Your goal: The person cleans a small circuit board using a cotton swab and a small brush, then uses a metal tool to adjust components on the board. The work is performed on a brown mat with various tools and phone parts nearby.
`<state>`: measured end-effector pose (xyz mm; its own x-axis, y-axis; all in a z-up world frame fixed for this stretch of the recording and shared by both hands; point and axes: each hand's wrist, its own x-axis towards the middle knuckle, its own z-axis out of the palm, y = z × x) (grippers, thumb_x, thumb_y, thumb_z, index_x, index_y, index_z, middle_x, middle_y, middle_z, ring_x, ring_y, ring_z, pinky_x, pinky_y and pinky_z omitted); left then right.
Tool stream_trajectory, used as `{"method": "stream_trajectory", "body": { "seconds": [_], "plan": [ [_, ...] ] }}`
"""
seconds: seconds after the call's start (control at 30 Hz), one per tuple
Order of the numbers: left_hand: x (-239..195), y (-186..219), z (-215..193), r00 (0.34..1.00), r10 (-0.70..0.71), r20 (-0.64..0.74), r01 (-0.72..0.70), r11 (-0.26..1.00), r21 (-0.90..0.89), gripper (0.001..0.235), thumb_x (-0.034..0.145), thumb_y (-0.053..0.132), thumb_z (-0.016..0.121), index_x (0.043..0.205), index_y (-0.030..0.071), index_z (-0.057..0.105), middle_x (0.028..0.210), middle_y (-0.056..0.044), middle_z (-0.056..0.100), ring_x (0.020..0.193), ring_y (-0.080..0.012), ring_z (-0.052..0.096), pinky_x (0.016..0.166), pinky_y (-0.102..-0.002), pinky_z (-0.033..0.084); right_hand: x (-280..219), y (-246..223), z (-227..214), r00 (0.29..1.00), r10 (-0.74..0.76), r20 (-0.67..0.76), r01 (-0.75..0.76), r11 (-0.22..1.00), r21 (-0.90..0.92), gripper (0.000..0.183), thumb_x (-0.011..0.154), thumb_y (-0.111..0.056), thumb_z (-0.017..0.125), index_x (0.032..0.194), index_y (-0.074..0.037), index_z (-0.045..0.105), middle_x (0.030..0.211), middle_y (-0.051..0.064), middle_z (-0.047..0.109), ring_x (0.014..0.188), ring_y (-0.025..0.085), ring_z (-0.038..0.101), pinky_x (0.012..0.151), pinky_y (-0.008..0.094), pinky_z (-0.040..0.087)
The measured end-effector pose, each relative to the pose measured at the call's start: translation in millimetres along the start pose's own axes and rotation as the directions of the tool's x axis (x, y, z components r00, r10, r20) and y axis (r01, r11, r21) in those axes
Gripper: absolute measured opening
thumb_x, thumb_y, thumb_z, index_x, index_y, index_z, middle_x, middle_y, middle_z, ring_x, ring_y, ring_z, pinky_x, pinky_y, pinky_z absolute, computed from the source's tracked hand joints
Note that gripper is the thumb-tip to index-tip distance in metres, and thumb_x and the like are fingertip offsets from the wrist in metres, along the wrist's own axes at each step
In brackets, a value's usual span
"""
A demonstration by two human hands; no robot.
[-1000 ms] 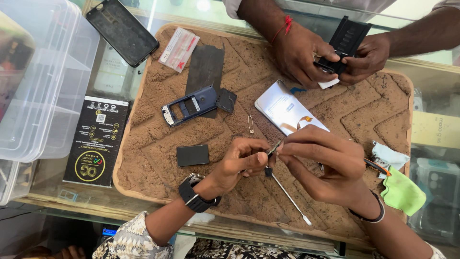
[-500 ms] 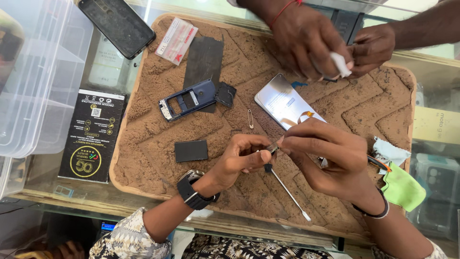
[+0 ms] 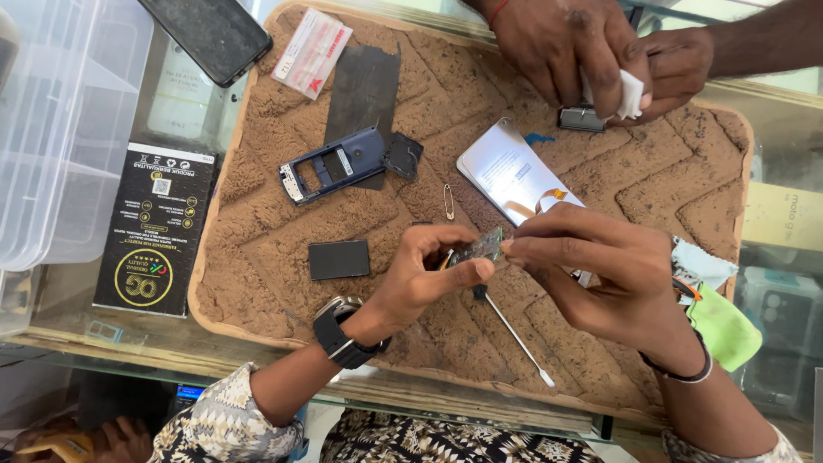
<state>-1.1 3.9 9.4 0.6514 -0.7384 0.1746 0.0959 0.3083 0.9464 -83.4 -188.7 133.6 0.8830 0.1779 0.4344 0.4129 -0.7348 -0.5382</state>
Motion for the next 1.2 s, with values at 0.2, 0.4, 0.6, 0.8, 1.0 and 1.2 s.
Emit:
{"method": "stream_trajectory", "body": {
  "seconds": [0.2, 0.4, 0.6, 0.8, 1.0, 1.2],
  "plan": [
    [2, 6, 0, 0.999, 0.026, -0.036, -0.016, 0.965, 0.261, 0.049, 0.085, 0.056, 0.077, 0.094, 0.008, 0.076, 0.076, 0.005, 0.067, 0.061, -0.0019, 0.051, 0.054, -0.020, 0.036, -1, 0, -5, 0.998, 0.041, 0.040, -0.043, 0.997, 0.064, 0.030, 0.077, 0.006, 0.076, 0.104, -0.008, 0.077, 0.103, 0.009, 0.075, 0.092, 0.020, 0.076, 0.077, 0.029, 0.060],
    [1, 12, 2, 0.998, 0.040, -0.050, -0.022, 0.946, 0.324, 0.047, 0.083, 0.055, 0.080, 0.090, 0.010, 0.074, 0.074, 0.006, 0.066, 0.060, -0.0019, 0.052, 0.053, -0.021, 0.037, 0, 3, -2, 0.996, 0.084, 0.029, -0.087, 0.987, 0.135, 0.025, 0.079, 0.006, 0.077, 0.101, -0.005, 0.077, 0.103, 0.010, 0.076, 0.090, 0.018, 0.076, 0.075, 0.027, 0.061],
    [0, 9, 1, 0.993, 0.115, -0.029, -0.095, 0.917, 0.386, 0.046, 0.084, 0.054, 0.080, 0.090, 0.009, 0.073, 0.076, 0.005, 0.065, 0.062, -0.0043, 0.053, 0.055, -0.022, 0.039, -1, 1, -4, 0.998, 0.053, 0.029, -0.055, 0.997, 0.050, 0.025, 0.076, 0.005, 0.079, 0.099, -0.005, 0.077, 0.099, 0.011, 0.075, 0.087, 0.019, 0.076, 0.075, 0.028, 0.060],
    [-1, 5, -1, 0.993, 0.109, -0.043, -0.093, 0.958, 0.272, 0.049, 0.087, 0.058, 0.077, 0.093, 0.010, 0.075, 0.079, 0.003, 0.070, 0.066, -0.0046, 0.060, 0.058, -0.023, 0.044, 0, 0, 1, 1.000, -0.003, 0.008, 0.002, 0.999, 0.037, 0.024, 0.077, 0.006, 0.078, 0.099, -0.003, 0.076, 0.097, 0.011, 0.075, 0.088, 0.021, 0.076, 0.076, 0.028, 0.060],
    [-2, 3, -3, 0.996, 0.088, -0.011, -0.082, 0.963, 0.258, 0.051, 0.085, 0.058, 0.078, 0.095, 0.008, 0.079, 0.078, 0.001, 0.072, 0.065, -0.0060, 0.061, 0.058, -0.023, 0.042, -3, -1, 5, 0.998, 0.064, -0.003, -0.064, 0.994, 0.088, 0.022, 0.078, 0.008, 0.076, 0.097, -0.002, 0.076, 0.096, 0.012, 0.074, 0.087, 0.020, 0.075, 0.075, 0.027, 0.059],
    [-4, -1, -3, 0.995, 0.094, 0.013, -0.095, 0.962, 0.255, 0.054, 0.084, 0.060, 0.079, 0.098, 0.007, 0.078, 0.082, 0.000, 0.074, 0.069, -0.0069, 0.065, 0.062, -0.022, 0.048, -7, 1, 5, 0.998, 0.064, -0.008, -0.063, 0.994, 0.087, 0.024, 0.076, 0.009, 0.075, 0.098, -0.003, 0.076, 0.098, 0.013, 0.074, 0.088, 0.019, 0.075, 0.075, 0.028, 0.059]
  ]
}}
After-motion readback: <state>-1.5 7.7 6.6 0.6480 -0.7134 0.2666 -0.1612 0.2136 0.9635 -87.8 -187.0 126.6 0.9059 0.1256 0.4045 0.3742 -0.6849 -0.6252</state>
